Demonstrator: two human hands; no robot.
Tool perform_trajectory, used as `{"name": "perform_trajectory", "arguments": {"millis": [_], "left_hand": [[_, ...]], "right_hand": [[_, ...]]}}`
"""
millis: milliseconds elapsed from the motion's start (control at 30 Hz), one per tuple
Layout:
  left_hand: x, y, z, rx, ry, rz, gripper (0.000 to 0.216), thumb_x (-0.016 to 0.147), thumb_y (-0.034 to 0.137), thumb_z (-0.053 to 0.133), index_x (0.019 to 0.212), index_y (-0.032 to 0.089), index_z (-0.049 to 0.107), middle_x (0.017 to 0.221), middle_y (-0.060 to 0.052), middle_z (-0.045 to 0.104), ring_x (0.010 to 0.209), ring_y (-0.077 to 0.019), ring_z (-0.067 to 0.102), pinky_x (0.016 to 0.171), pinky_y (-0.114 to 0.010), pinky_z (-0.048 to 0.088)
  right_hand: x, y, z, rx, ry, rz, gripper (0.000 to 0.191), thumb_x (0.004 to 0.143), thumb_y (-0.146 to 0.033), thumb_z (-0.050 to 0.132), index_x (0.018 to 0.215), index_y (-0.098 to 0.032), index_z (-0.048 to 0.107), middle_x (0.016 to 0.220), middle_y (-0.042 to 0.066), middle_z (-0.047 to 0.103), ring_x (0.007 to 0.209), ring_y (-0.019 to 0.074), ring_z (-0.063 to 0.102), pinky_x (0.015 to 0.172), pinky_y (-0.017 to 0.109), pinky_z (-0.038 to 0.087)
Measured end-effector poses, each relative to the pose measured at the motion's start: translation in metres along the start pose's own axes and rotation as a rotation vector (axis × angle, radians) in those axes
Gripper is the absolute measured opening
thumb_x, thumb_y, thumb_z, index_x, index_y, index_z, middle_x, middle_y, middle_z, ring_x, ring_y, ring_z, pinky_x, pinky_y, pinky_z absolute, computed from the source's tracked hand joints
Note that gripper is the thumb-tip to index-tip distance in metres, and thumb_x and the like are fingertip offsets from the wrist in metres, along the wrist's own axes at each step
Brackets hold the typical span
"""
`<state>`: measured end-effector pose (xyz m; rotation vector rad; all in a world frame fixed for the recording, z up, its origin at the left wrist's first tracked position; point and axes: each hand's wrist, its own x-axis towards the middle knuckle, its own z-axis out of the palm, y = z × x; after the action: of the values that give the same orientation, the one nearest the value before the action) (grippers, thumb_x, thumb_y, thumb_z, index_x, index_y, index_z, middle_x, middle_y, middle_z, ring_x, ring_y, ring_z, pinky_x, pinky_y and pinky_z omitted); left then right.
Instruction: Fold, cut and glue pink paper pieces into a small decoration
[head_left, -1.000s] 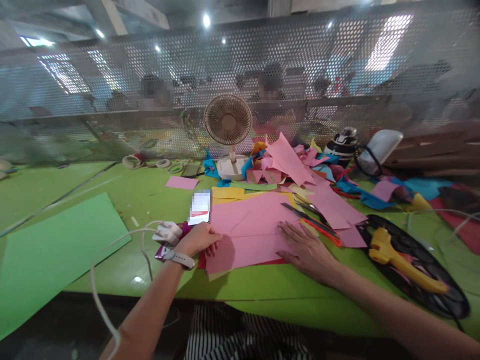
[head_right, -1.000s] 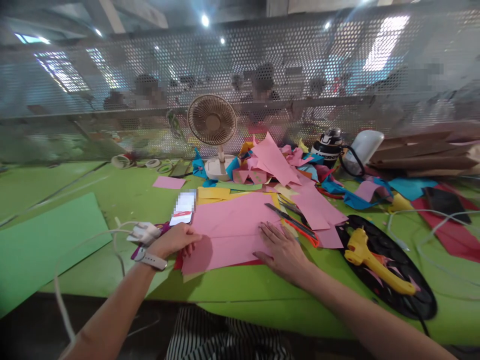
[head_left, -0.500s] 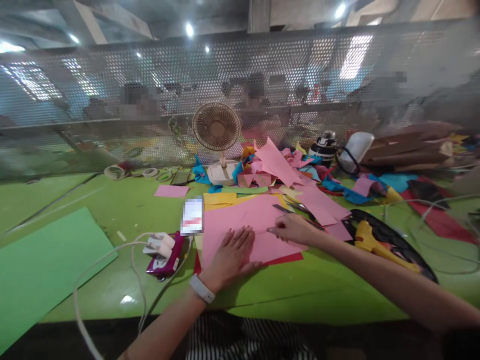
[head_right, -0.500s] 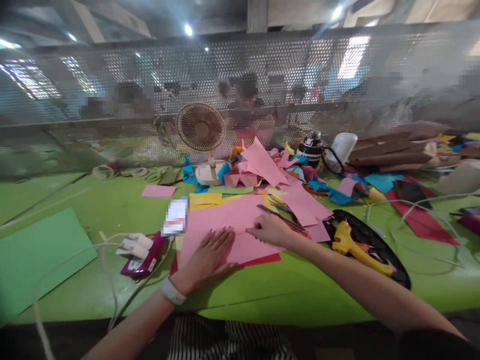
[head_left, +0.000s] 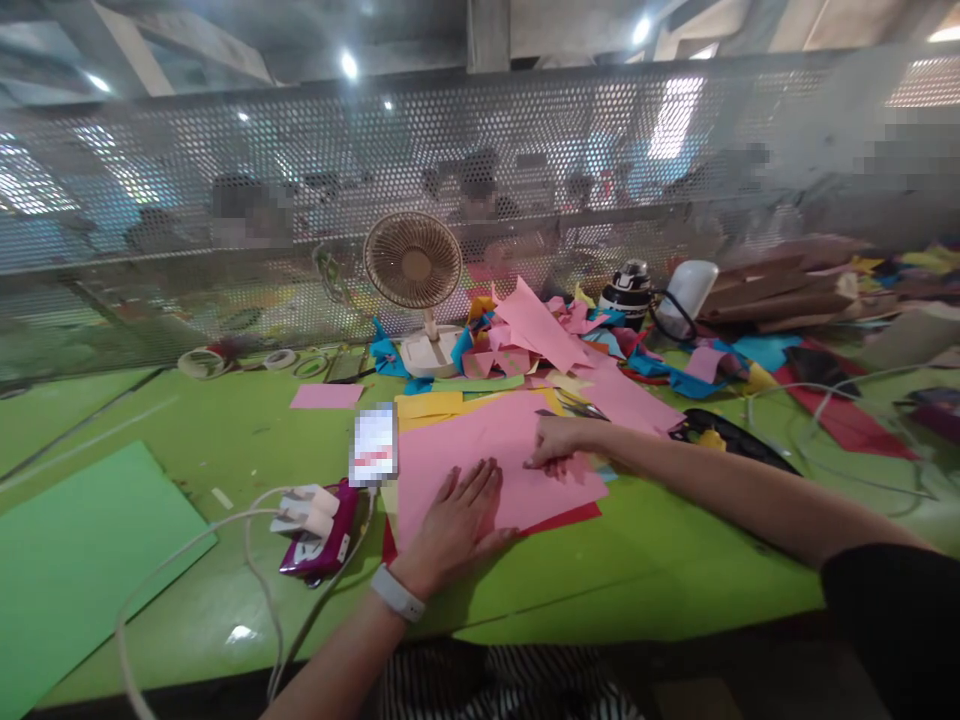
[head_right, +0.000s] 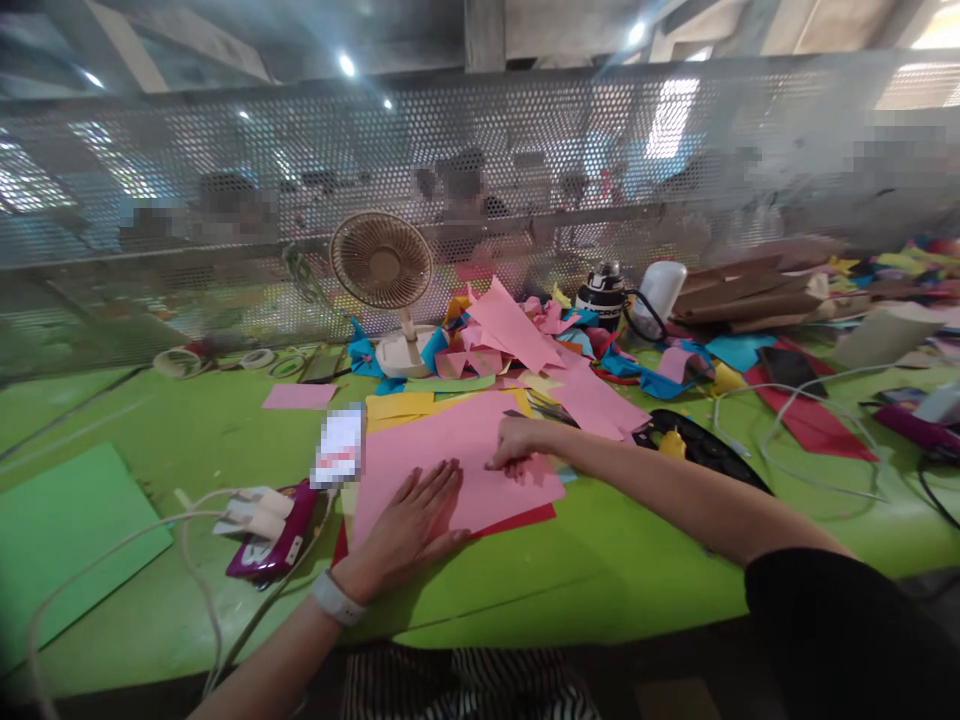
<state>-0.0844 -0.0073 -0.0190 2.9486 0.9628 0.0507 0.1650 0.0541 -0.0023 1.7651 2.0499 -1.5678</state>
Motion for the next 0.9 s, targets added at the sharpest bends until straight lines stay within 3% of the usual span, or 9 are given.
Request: {"name": "perform_trajectory", "arguments": {"millis": [233, 333, 433, 500, 567, 667, 900], "left_hand": [[0.0, 0.0, 0.001, -0.012, 0.014, -0.009, 0.073, 0.087, 0.062, 0.021, 0.142, 0.015, 0.018, 0.148, -0.009, 0.017, 0.136, -0.0222, 0.014, 0.11, -0.041, 0.011], [-0.001, -0.002, 0.001, -0.038, -0.005, -0.008, 0.073, 0.087, 0.062, 0.021, 0.142, 0.015, 0.017, 0.148, -0.009, 0.016, 0.136, -0.0218, 0.014, 0.11, -0.042, 0.012], [-0.002, -0.005, 0.0, -0.07, -0.003, 0.005, 0.071, 0.087, 0.062, 0.023, 0.143, 0.017, 0.016, 0.148, -0.009, 0.017, 0.136, -0.0217, 0.015, 0.11, -0.042, 0.012], [-0.002, -0.008, 0.0, -0.097, 0.007, 0.015, 0.07, 0.088, 0.061, 0.025, 0.142, 0.019, 0.017, 0.147, -0.008, 0.019, 0.135, -0.0212, 0.017, 0.11, -0.041, 0.013], [-0.002, -0.01, -0.002, -0.123, 0.013, 0.025, 0.067, 0.088, 0.06, 0.028, 0.141, 0.021, 0.021, 0.146, -0.008, 0.025, 0.134, -0.0207, 0.023, 0.109, -0.041, 0.017], [-0.001, -0.013, -0.008, -0.157, 0.055, 0.017, 0.06, 0.088, 0.055, 0.035, 0.137, 0.02, 0.029, 0.142, -0.009, 0.034, 0.128, -0.021, 0.034, 0.106, -0.04, 0.025], [0.008, -0.021, -0.018, -0.178, 0.198, -0.076, 0.021, 0.09, 0.022, 0.042, 0.103, 0.017, 0.058, 0.107, -0.008, 0.057, 0.099, -0.0192, 0.053, 0.087, -0.036, 0.043]], "right_hand": [[-0.034, 0.022, -0.02, -0.074, 0.107, 0.104, 0.035, 0.068, -0.044, 0.064, 0.054, -0.012, 0.063, 0.05, 0.006, 0.064, 0.047, 0.0153, 0.059, 0.046, 0.022, 0.041], [-0.048, 0.021, -0.018, -0.132, 0.23, 0.08, 0.032, 0.072, -0.036, 0.06, 0.05, -0.013, 0.058, 0.049, 0.006, 0.062, 0.046, 0.0163, 0.058, 0.047, 0.025, 0.043], [-0.054, 0.016, -0.006, -0.201, 0.392, 0.018, 0.028, 0.079, -0.035, 0.053, 0.063, -0.014, 0.061, 0.061, 0.008, 0.065, 0.055, 0.0182, 0.06, 0.055, 0.029, 0.045], [-0.053, 0.014, 0.008, -0.278, 0.502, -0.088, 0.023, 0.081, -0.035, 0.052, 0.08, -0.015, 0.063, 0.08, 0.009, 0.067, 0.073, 0.0201, 0.061, 0.067, 0.031, 0.045], [-0.048, 0.013, 0.023, -0.459, 0.593, -0.337, 0.019, 0.082, -0.031, 0.055, 0.094, -0.018, 0.062, 0.096, 0.008, 0.064, 0.089, 0.0204, 0.058, 0.08, 0.033, 0.042], [-0.039, 0.015, 0.041, -0.795, 0.613, -0.655, 0.014, 0.086, -0.022, 0.051, 0.096, -0.017, 0.06, 0.095, 0.008, 0.062, 0.091, 0.0184, 0.055, 0.08, 0.031, 0.041], [-0.044, 0.012, 0.051, -1.048, 0.651, -0.655, 0.021, 0.084, -0.003, 0.043, 0.095, -0.014, 0.058, 0.091, 0.009, 0.058, 0.087, 0.0188, 0.051, 0.072, 0.03, 0.041]]}}
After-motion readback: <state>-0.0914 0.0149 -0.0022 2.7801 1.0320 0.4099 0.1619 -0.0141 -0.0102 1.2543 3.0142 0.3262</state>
